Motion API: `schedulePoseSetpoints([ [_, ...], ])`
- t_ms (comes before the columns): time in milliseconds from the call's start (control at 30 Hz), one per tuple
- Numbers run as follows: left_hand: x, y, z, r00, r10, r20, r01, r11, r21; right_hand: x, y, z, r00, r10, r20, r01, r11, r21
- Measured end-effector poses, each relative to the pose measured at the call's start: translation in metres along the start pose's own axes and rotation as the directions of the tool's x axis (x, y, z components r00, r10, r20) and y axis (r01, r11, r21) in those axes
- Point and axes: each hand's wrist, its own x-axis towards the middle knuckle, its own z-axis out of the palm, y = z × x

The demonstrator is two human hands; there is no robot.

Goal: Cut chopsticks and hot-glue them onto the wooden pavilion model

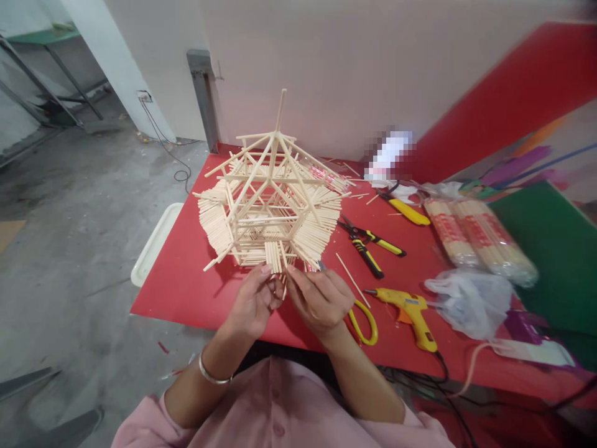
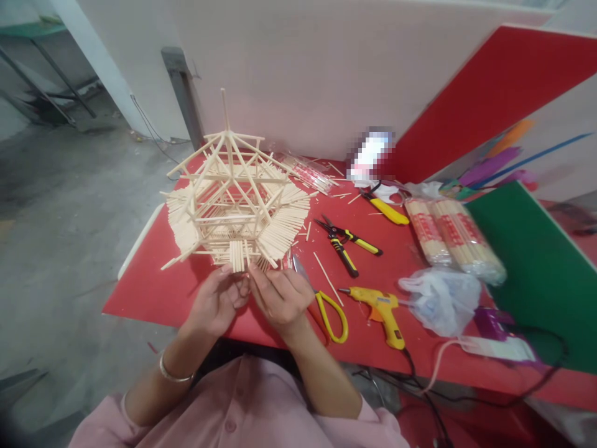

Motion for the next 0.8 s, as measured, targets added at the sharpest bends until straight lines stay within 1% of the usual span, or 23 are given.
schedulePoseSetpoints([
  [167,-0.0004,0.0014,0.0005,1.0,0.018,-0.018,-0.018,1.0,0.001,-0.0021,0.0009,0.0029,0.999,0.034,-0.017,-0.033,0.998,0.061],
  [267,-0.0007,0.0016,0.0014,1.0,0.018,-0.024,-0.018,1.0,-0.001,-0.0025,0.0012,0.0035,0.998,0.056,-0.007,-0.055,0.994,0.098],
  [367,-0.0003,0.0014,0.0018,0.999,0.017,-0.031,-0.017,1.0,-0.006,-0.0021,0.001,0.0041,0.997,0.07,-0.015,-0.068,0.992,0.11],
  [633,0.001,0.0015,0.0031,0.999,0.048,0.002,-0.048,0.999,0.009,-0.004,0.0004,0.0065,0.997,0.068,-0.032,-0.063,0.988,0.142],
  [800,0.0015,0.0017,0.0045,0.999,0.049,0.001,-0.049,0.999,0.011,-0.0014,0.0003,0.0044,0.996,0.084,0.0,-0.082,0.979,0.189],
])
